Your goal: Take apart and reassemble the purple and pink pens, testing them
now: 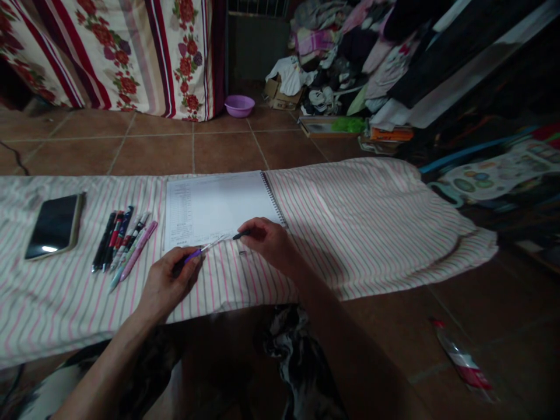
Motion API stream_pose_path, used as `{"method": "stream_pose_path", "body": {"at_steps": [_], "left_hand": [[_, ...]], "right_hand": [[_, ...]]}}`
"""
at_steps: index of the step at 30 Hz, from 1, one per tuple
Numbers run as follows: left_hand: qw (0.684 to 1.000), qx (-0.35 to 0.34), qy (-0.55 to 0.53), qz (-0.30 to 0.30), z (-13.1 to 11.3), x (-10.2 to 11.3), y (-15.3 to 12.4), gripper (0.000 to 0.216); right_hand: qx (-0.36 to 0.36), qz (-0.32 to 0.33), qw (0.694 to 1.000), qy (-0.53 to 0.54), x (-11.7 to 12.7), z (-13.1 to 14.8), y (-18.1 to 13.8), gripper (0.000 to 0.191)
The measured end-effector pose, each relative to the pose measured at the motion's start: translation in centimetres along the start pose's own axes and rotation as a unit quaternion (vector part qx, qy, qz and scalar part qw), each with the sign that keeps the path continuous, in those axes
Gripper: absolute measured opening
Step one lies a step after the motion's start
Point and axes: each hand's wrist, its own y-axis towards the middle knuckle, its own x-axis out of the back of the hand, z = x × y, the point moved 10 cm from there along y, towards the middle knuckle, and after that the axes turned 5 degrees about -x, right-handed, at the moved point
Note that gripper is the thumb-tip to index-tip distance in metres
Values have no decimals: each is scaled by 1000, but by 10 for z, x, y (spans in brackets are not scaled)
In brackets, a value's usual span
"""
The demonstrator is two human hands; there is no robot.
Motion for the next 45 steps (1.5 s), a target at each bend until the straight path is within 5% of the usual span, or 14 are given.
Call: {"method": "stream_pose_path", "body": {"at_steps": [14,27,45], "left_hand": [[999,3,-34,-6,4,-1,-1,31],[1000,-16,-5,-2,-1,0,-1,28],[998,-55,28,-4,-5,0,1,27]], "right_hand": [[-134,-3,961,241,-10,-24,0,19],[-186,-60,934,300,-6,-39,2,26],[-167,-36,936,307,-18,-40,5,26]]}}
